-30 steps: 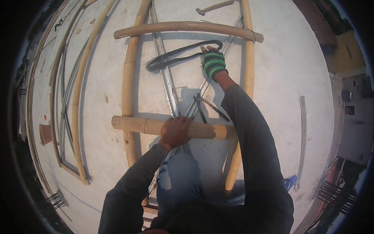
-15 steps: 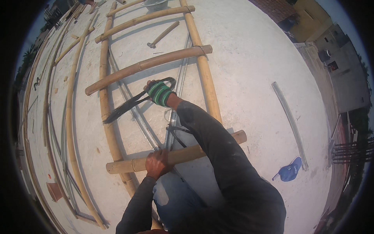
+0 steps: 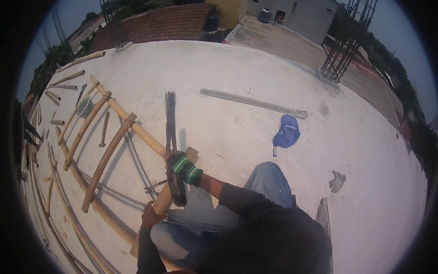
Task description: The person assembles a bamboo scaffolding structure on a rooftop. They position bamboo poles, use a hammer to drive nails into joints, and tie wire around the connections to secure the frame.
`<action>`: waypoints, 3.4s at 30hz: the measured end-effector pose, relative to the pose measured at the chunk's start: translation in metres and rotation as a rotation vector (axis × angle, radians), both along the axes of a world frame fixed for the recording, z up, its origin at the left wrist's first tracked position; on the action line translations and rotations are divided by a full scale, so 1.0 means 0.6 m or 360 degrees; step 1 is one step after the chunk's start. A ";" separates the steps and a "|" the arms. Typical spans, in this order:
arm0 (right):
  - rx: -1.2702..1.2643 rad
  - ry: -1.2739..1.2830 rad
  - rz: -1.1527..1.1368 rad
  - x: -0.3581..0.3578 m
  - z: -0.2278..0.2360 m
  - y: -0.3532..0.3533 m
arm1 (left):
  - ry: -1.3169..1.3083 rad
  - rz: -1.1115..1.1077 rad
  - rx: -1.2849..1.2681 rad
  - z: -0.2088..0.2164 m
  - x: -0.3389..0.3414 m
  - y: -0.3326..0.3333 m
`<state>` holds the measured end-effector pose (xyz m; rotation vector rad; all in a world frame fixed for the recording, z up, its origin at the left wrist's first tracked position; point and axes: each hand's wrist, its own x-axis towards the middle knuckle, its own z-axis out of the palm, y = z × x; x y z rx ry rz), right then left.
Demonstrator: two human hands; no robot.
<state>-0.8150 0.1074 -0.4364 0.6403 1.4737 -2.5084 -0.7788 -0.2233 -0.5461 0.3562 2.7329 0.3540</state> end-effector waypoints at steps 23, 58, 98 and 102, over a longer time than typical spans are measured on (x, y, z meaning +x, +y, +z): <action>0.0669 0.0867 -0.0341 0.204 0.130 0.095 | -0.0853 0.0972 0.2800 0.250 -0.019 0.389; 0.1041 0.0499 0.0370 0.270 0.069 0.071 | -0.0314 0.0844 0.2014 0.265 -0.043 0.378; 0.1176 0.0737 0.0470 0.276 0.042 0.086 | -0.0281 0.0746 0.1851 0.249 -0.043 0.388; 0.1261 0.0868 0.0443 0.277 0.045 0.084 | -0.0333 0.0750 0.1898 0.243 -0.042 0.390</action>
